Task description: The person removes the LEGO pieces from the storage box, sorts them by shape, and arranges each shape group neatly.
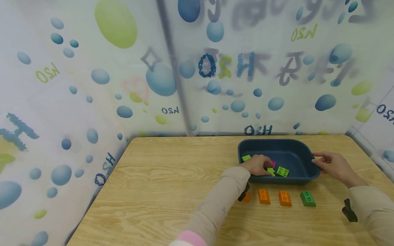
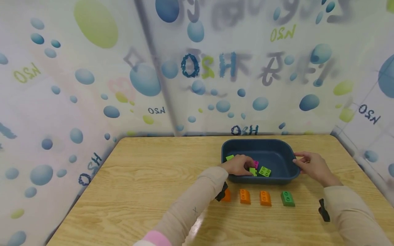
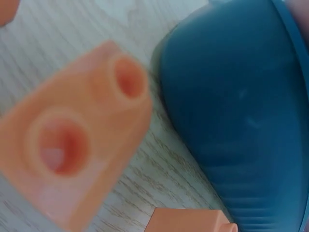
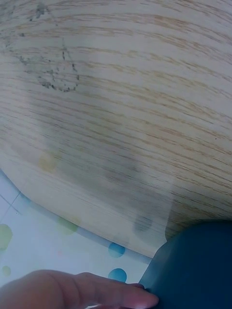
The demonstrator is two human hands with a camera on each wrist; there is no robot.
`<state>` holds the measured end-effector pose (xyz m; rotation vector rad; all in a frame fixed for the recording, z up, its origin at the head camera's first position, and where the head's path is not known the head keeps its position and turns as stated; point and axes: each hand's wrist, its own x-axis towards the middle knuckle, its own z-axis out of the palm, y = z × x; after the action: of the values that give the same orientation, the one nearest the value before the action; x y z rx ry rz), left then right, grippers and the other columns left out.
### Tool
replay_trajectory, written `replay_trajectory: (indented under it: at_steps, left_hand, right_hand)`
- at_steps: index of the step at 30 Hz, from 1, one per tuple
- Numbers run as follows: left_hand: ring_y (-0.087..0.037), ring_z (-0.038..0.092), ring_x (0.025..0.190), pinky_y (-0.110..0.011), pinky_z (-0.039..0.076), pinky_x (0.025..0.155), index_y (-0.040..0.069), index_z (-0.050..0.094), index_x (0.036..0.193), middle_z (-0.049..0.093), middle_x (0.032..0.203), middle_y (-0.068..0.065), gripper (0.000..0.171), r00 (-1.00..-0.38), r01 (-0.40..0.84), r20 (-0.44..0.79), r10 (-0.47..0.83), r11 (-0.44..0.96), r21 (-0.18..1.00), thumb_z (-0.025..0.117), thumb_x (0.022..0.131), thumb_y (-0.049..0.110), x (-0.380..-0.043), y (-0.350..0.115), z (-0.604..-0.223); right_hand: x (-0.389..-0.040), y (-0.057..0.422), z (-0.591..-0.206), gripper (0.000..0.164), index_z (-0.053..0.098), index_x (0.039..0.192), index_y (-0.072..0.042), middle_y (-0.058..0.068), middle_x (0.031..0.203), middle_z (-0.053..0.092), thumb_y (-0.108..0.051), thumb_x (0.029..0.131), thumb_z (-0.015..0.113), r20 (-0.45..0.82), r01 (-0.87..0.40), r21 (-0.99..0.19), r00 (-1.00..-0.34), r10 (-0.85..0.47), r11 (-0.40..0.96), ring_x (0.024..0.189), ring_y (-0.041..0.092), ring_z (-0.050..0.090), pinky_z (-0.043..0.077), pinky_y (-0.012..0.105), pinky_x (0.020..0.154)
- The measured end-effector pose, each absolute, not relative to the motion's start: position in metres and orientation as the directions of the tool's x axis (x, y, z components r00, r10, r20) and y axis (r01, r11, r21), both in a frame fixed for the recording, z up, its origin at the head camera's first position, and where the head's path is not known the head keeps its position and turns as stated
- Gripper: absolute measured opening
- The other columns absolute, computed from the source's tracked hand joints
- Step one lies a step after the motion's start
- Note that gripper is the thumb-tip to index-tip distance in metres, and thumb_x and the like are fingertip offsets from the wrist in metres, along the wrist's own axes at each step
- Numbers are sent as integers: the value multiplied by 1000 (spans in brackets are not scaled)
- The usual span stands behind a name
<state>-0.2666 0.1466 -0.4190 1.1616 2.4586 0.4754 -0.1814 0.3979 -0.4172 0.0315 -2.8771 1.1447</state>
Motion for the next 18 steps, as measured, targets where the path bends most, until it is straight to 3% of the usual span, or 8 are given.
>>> replay_trajectory:
  at_steps: [8,18]
  left_hand:
    - [0,53,95,-7,37,75,13,60,115,59,110,7,36,-551,701,-176,816,567,433,66,80,20,-263,152,-418]
    - [1,52,98,-9,39,76,18,61,114,58,112,10,35,-608,675,-234,759,649,350,68,79,17,-258,156,-413]
  right_hand:
    - [-183,399,-418,45,42,118,19,15,80,61,-15,91,51,56,-41,-687,-998,-3,725,53,11,54,49,26,53]
    - [-183,400,-419,46,41,118,19,15,81,61,-17,91,50,43,-26,-692,-999,5,721,55,10,54,50,28,54]
